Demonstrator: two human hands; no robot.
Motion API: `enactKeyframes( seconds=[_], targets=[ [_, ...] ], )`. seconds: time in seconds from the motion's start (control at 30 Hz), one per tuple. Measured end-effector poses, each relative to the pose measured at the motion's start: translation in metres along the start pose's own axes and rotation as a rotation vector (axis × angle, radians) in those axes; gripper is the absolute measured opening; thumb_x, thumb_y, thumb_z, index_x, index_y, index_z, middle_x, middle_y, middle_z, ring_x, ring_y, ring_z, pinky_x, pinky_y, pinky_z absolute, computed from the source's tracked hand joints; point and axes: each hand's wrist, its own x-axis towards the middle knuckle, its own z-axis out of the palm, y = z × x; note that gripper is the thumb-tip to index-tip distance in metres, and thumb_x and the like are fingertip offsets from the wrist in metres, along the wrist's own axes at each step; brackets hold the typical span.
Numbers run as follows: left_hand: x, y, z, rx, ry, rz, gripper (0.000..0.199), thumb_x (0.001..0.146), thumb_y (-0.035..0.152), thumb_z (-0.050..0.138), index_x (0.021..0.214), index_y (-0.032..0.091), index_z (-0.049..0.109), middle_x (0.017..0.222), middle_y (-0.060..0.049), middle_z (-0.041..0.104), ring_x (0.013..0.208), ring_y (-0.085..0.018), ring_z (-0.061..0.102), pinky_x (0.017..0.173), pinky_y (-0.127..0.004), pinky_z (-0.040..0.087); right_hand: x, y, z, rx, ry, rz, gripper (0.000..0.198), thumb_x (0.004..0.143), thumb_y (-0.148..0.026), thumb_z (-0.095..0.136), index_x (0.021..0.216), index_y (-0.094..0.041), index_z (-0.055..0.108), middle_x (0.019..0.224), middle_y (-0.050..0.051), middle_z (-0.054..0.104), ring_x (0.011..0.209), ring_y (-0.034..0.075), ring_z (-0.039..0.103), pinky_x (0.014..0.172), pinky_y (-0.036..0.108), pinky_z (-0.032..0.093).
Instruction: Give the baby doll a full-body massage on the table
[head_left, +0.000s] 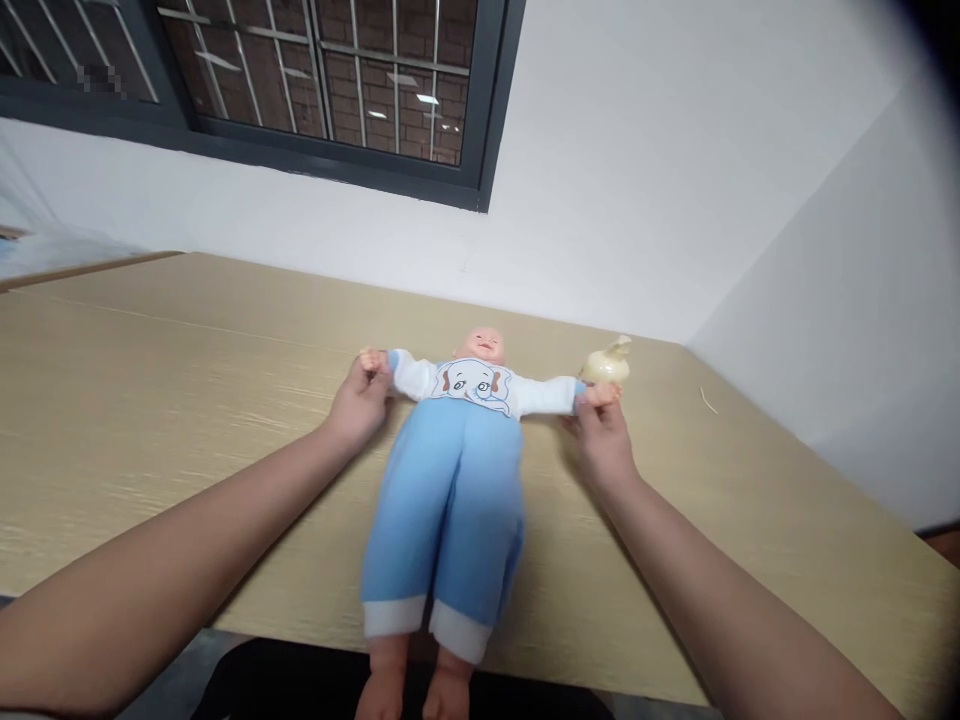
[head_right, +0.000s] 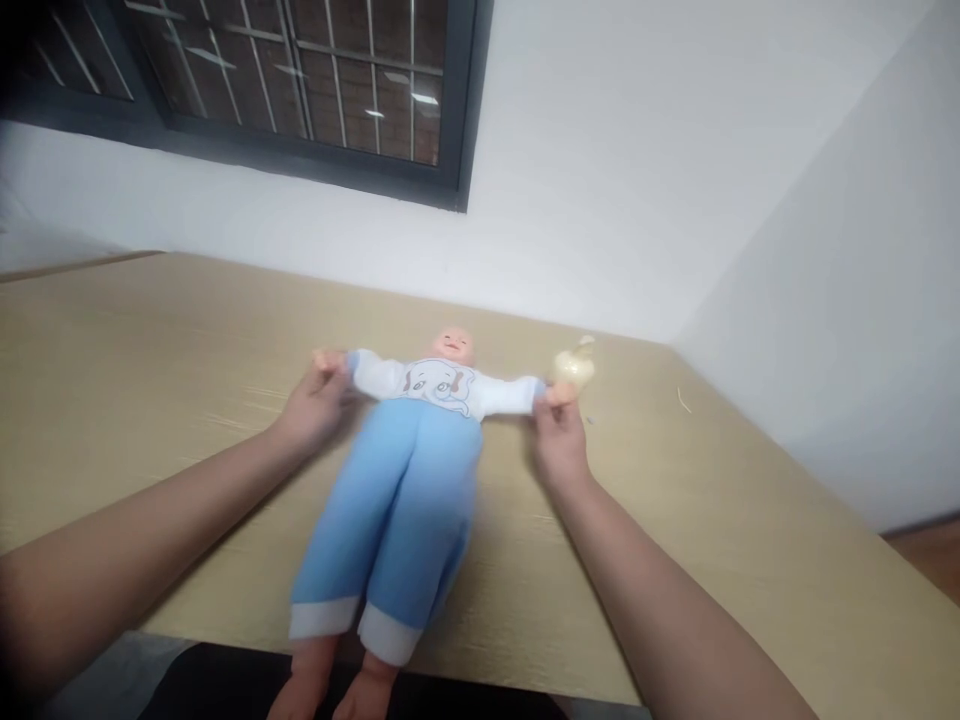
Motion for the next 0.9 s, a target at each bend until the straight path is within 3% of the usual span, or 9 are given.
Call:
enactKeyframes(
  seconds=[0.1,0.2,0.33,0.43,0.57,0.7,0.9],
  targets=[
    [0.013,-0.009,-0.007,-0.298,0.11,-0.403,0.022,0.09,0.036,0.062,0.106,0.021,0.059,0.113,-0.009,0.067,0.093,-0.02,0.069,0.079,-0.036,0.059,0.007,0.002,-0.005,0.224,0.111,0.352,0.029,0.084,-0.04,0.068,0.107,-0.025,0.061,0.115,0.004,0.069,0.099,0.021,0.07,0.084,0.041,0.062],
    [0.016,-0.005,-0.012,-0.365,0.07,-0.472,0.023,0.088,0.033,0.064,0.106,0.019,0.061,0.116,-0.011,0.067,0.091,-0.02,0.07,0.078,-0.036,0.06,0.009,0.003,-0.006,0.256,0.131,0.416,0.024,0.083,-0.034,0.068,0.104,-0.025,0.061,0.115,0.002,0.07,0.098,0.019,0.07,0.082,0.037,0.063],
    [0.007,0.007,-0.011,-0.26,0.032,-0.267,0.031,0.086,0.045,0.066,0.105,0.022,0.058,0.118,-0.007,0.065,0.101,-0.021,0.067,0.078,-0.033,0.06,0.004,0.004,-0.001,0.105,0.056,0.132,0.036,0.084,-0.047,0.07,0.111,-0.025,0.059,0.117,0.004,0.068,0.106,0.022,0.067,0.085,0.04,0.061],
    [-0.005,0.015,-0.004,-0.114,-0.098,0.0,0.035,0.082,0.044,0.07,0.107,0.021,0.06,0.124,-0.009,0.064,0.116,-0.025,0.062,0.095,-0.039,0.055,-0.008,-0.001,0.004,-0.078,-0.084,-0.138,0.049,0.087,-0.05,0.067,0.127,-0.025,0.053,0.13,0.009,0.063,0.12,0.025,0.061,0.099,0.044,0.055],
    [-0.023,0.023,0.003,0.137,-0.343,0.213,0.057,0.085,0.041,0.067,0.137,0.022,0.053,0.144,-0.012,0.054,0.132,-0.03,0.053,0.11,-0.048,0.045,-0.029,-0.017,0.012,-0.414,-0.366,-0.377,0.065,0.091,-0.046,0.062,0.15,-0.027,0.038,0.156,0.011,0.042,0.142,0.028,0.043,0.115,0.048,0.041],
    [-0.03,0.029,0.006,0.502,-0.449,0.415,0.066,0.087,0.044,0.064,0.147,0.022,0.048,0.155,-0.013,0.043,0.144,-0.033,0.038,0.12,-0.051,0.03,-0.04,-0.027,0.019,-0.722,-0.526,-0.504,0.069,0.09,-0.049,0.062,0.152,-0.029,0.039,0.164,0.009,0.027,0.151,0.032,0.028,0.121,0.057,0.028],
    [-0.031,0.034,0.009,0.643,-0.498,0.452,0.068,0.089,0.045,0.059,0.15,0.02,0.043,0.155,-0.015,0.041,0.144,-0.034,0.038,0.118,-0.053,0.033,-0.036,-0.026,0.025,-0.818,-0.56,-0.567,0.062,0.093,-0.05,0.058,0.149,-0.028,0.045,0.162,0.008,0.031,0.15,0.032,0.028,0.122,0.057,0.028]
  ],
)
